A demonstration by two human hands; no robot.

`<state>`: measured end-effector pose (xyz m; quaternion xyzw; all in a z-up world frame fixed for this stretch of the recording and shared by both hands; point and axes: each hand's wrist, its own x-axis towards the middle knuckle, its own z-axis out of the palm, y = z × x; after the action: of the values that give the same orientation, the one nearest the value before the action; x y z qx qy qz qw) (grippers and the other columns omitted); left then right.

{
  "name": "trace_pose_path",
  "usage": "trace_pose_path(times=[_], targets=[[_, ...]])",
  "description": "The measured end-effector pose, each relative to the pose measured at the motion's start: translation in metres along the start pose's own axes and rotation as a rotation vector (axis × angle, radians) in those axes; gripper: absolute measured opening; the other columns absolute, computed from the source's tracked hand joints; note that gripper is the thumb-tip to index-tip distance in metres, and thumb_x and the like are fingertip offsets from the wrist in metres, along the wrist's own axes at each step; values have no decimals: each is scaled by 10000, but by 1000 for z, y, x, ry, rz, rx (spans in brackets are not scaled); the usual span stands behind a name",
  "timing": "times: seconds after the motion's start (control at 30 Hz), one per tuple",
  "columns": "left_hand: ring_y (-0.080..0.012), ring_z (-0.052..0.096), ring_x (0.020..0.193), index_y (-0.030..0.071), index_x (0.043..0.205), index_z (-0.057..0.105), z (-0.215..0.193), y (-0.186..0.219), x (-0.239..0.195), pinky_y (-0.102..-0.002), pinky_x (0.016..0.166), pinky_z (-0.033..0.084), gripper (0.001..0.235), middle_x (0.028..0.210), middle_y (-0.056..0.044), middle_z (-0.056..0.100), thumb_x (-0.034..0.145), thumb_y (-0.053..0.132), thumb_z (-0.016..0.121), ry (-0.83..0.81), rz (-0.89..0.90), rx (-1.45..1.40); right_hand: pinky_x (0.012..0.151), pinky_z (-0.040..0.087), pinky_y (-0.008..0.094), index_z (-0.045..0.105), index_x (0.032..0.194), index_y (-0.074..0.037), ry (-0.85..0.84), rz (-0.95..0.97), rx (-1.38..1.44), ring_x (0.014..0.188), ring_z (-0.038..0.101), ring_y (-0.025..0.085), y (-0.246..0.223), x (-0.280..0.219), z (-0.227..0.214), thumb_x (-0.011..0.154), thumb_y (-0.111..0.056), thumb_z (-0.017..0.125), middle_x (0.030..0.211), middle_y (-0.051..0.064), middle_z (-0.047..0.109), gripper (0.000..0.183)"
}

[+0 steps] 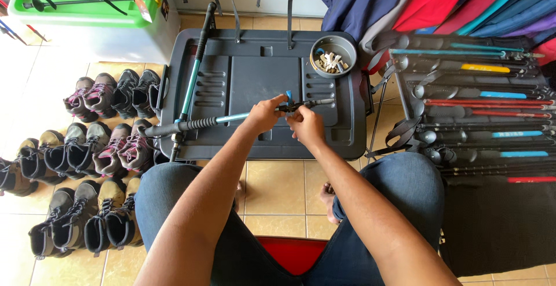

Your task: The person assembles a hiking pole by inserting a metal shaft into a handle and tightening a locking mechanism. They then place the completed pole into a rack with other poles.

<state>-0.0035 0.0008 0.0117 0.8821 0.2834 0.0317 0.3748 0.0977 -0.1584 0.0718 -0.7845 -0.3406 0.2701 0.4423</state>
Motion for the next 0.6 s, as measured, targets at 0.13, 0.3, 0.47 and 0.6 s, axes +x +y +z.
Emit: trace_pose_path(times=[0.13, 0.3, 0.47, 0.6], targets=[[-368, 747, 1160, 415, 1477, 527, 1, -6, 7, -624, 1071, 507, 458, 1165, -18, 805, 1059, 329, 693, 3, -23, 40, 367, 562, 258, 711, 878, 29, -9, 34, -33, 458, 687, 180, 8, 5, 1, 913, -150, 724, 627, 118, 734, 183], [-412, 729, 1173, 349, 1479, 560, -6, 5, -4, -677, 1107, 458, 428, 1157, -68, 807, 1074, 292, 683, -7, 5, -47, 377, 524, 258, 781, 839, -80, 46, -105, -75, 414, 663, 148, 19, 12, 3, 947, -145, 685, 562, 50, 718, 159], [-385, 731, 1192, 387, 1463, 556, -5, 1, -2, -671, 1123, 455, 420, 1184, -40, 806, 1068, 320, 685, -45, -22, 7, 463, 542, 288, 819, 992, -117, 175, -156, 47, 487, 675, 192, -3, 39, -38, 967, -156, 718, 605, 117, 698, 111], [-416, 726, 1201, 354, 1509, 546, -9, 7, -9, -668, 1106, 472, 444, 1220, -99, 801, 1085, 299, 664, -72, -32, 28, 417, 565, 235, 844, 1013, -122, 271, -14, 80, 485, 706, 142, 16, 114, -76, 917, -156, 759, 649, 86, 732, 133]])
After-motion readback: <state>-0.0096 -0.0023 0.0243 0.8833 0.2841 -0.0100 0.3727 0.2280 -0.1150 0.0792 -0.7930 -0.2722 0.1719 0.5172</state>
